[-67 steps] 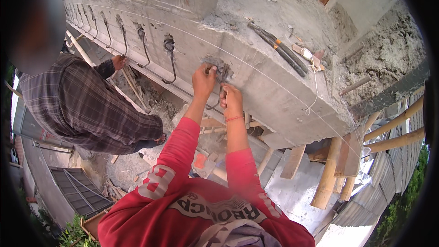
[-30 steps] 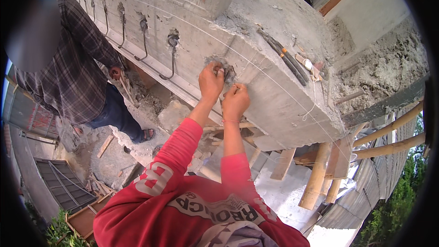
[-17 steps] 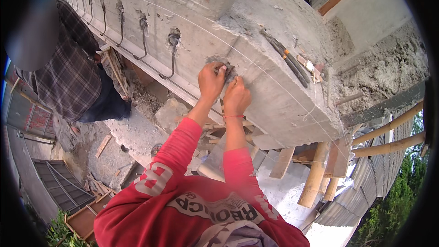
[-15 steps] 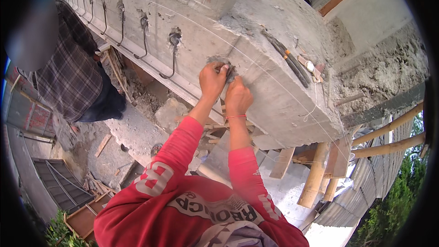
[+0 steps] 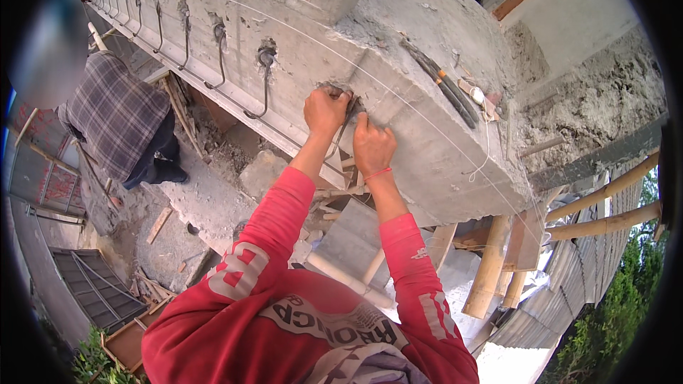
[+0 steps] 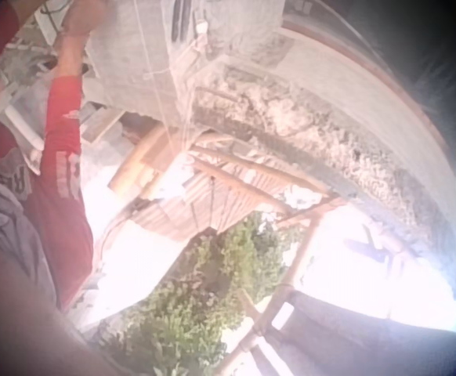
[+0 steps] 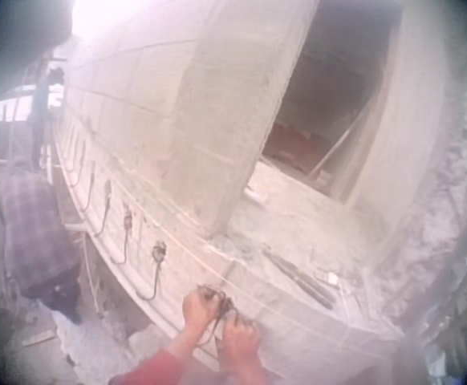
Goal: The person works on a concrete ceiling, pulling and securing metal wires into pre-drilled holes. They use pliers to cut and adjust the wires and tie them with thin binding wire. A coworker is visible nearby working on the same structure.
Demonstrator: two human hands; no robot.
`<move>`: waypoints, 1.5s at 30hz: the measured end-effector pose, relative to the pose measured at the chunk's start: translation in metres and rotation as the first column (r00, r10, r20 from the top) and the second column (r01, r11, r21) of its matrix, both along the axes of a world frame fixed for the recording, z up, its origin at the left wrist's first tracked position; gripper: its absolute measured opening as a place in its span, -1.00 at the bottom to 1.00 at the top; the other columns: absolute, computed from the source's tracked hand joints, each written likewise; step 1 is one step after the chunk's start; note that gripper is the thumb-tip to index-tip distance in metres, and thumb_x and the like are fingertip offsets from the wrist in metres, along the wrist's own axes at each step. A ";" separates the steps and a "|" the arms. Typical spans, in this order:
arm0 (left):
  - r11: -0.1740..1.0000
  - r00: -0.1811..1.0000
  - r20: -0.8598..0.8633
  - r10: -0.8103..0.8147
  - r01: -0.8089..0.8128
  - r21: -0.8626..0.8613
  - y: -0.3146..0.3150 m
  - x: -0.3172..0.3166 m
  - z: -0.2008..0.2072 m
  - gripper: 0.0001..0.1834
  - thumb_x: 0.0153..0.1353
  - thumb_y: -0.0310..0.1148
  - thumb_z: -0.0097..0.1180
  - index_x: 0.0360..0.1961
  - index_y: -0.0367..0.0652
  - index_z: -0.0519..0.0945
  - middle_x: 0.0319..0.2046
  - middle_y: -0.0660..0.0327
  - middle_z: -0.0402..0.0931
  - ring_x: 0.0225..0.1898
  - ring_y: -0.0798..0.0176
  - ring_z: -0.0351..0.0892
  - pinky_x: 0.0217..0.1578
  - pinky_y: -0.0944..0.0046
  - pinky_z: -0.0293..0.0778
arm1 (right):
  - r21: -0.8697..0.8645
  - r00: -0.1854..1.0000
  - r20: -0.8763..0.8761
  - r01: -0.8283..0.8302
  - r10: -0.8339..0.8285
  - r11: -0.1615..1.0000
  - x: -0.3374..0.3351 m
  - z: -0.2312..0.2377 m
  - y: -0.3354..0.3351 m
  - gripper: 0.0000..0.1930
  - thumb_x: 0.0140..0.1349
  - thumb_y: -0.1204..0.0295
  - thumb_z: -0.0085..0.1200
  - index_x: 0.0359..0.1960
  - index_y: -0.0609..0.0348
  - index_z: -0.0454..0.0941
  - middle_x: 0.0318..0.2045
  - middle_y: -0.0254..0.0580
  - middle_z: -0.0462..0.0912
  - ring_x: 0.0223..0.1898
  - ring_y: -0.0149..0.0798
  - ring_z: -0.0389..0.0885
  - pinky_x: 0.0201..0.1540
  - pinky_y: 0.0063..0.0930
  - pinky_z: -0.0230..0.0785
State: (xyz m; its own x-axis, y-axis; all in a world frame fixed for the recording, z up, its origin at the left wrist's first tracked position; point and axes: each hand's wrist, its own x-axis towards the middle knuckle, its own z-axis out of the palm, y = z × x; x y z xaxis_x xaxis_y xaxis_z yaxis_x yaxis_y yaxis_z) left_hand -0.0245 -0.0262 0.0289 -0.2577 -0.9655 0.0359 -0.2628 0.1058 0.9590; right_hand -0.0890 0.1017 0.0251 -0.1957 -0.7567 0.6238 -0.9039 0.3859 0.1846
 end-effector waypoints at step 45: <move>0.912 0.997 0.062 -0.047 0.068 -0.405 0.009 0.016 -0.041 -0.81 0.25 -0.51 0.23 -0.14 -0.19 0.79 -0.25 -0.12 0.76 -0.14 -0.24 0.76 -0.07 -0.04 0.64 | -0.195 0.902 0.392 -0.108 0.178 0.975 0.000 0.011 0.003 -0.76 0.24 0.58 0.10 -0.07 0.13 0.66 -0.32 -0.02 0.75 -0.35 0.18 0.75 -0.32 0.02 0.58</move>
